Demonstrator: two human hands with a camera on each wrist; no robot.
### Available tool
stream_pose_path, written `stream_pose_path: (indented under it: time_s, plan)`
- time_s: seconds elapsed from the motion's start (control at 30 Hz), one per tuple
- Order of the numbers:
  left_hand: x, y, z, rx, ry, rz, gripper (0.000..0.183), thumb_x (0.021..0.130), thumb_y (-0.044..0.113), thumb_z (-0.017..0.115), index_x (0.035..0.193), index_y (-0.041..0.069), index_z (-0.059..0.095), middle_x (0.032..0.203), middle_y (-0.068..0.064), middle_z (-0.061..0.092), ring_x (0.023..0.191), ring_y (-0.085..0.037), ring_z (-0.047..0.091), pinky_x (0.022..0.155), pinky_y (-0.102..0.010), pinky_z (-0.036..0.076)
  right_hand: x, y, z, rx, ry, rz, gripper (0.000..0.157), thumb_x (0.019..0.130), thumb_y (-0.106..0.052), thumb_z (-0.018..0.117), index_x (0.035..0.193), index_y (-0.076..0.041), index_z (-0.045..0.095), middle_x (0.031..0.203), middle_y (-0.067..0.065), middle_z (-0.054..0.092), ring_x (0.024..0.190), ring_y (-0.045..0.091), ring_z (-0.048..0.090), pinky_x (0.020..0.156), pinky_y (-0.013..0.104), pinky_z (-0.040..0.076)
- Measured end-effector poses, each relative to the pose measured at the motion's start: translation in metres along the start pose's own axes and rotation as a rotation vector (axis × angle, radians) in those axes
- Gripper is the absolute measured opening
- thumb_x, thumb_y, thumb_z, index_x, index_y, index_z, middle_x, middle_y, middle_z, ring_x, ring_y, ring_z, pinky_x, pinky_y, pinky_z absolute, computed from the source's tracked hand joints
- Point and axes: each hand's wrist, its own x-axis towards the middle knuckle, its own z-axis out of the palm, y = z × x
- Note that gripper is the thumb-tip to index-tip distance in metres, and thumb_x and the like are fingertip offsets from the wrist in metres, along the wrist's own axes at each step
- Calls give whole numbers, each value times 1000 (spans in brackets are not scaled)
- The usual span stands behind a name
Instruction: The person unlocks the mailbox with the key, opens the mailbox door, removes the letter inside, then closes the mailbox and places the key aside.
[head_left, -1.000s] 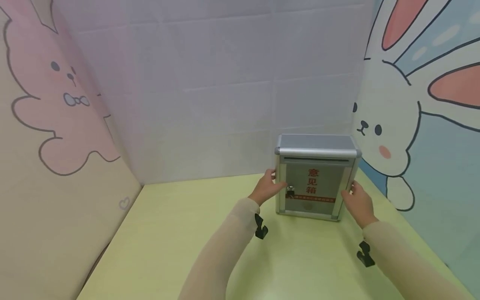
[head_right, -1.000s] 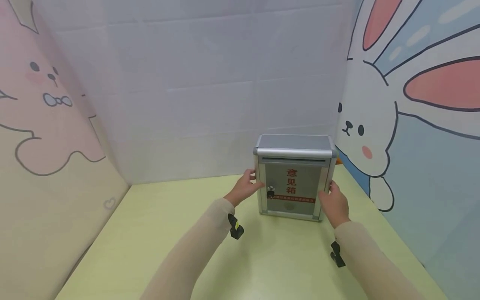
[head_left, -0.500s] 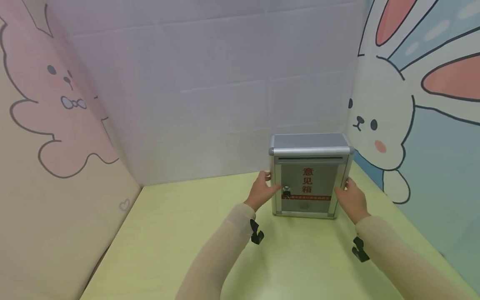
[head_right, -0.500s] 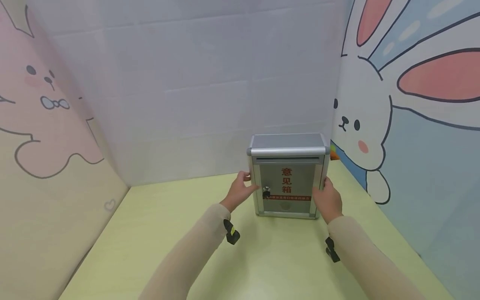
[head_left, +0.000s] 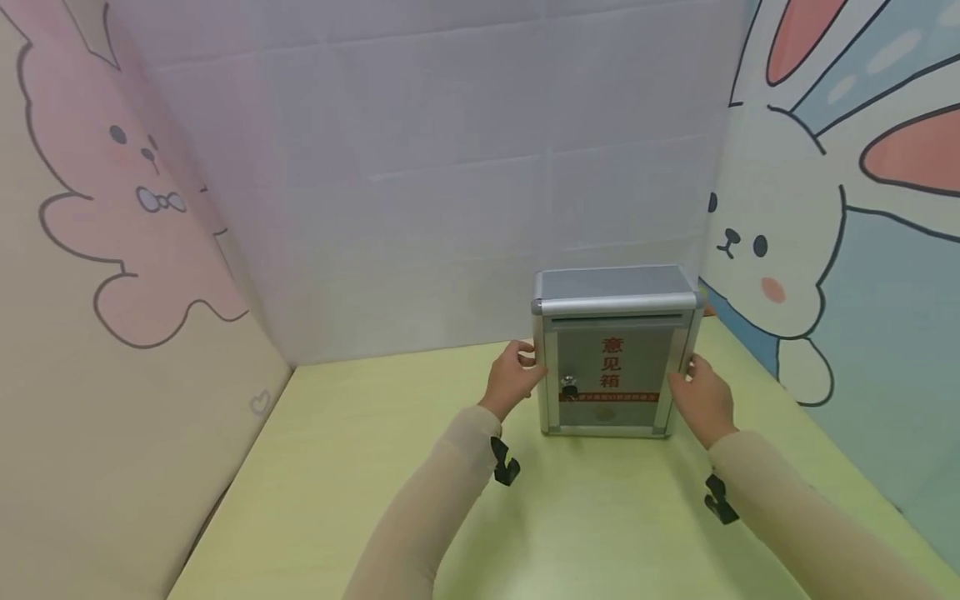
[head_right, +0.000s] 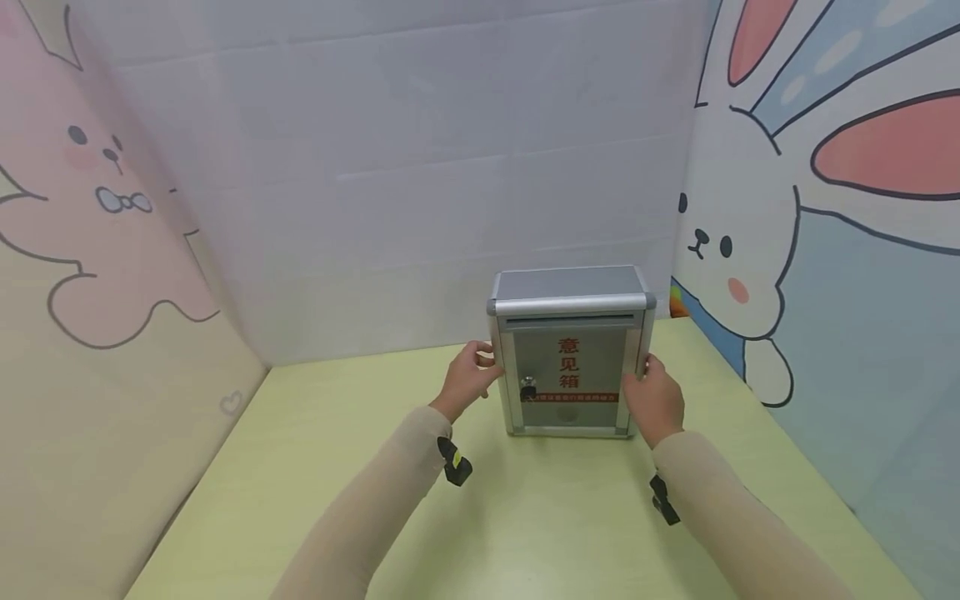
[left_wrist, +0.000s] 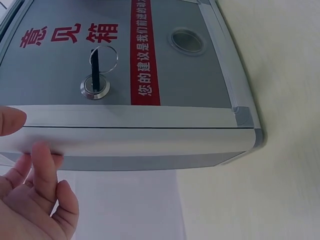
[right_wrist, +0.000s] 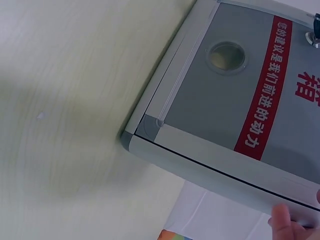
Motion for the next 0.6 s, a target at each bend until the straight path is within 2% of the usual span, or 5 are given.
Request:
stream_pose_path:
  time_s: [0.2,0.3,0.47,0.6]
  plan:
    - [-3,-9,-12,-5,21,14,23,85,12,64,105,3,60,87,-8,66,47,-13,52,49,-27,46,-1,-2,6,3,24,10,57,98,-22,38,142,13,29,134,34,45,118,47,48,92,55,41]
    - [-5,-13,-20,-20,23,16,20,86,13,64,102,2,61,82,-7,64,45,-10,48,52,-32,49,-1,-7,10,3,39,1,56,97,-21,39,140,13,32,132,34,47,116,47,50,90,54,42]
    - [-13,-19,-33,-9,11,27,21,88,12,64,104,0,60,89,-10,64,52,-11,52,52,-31,50,-1,-11,16,7,41,-31,53,95,-21,42,136,12,38,125,33,53,110,46,53,86,53,44]
    - [-21,-26,-42,78,-9,84,23,88,12,64,108,1,58,100,-13,66,64,-14,58,58,-28,49,-3,-13,21,10,31,-51,51,94,-22,46,132,12,42,118,32,58,102,44,57,80,51,45]
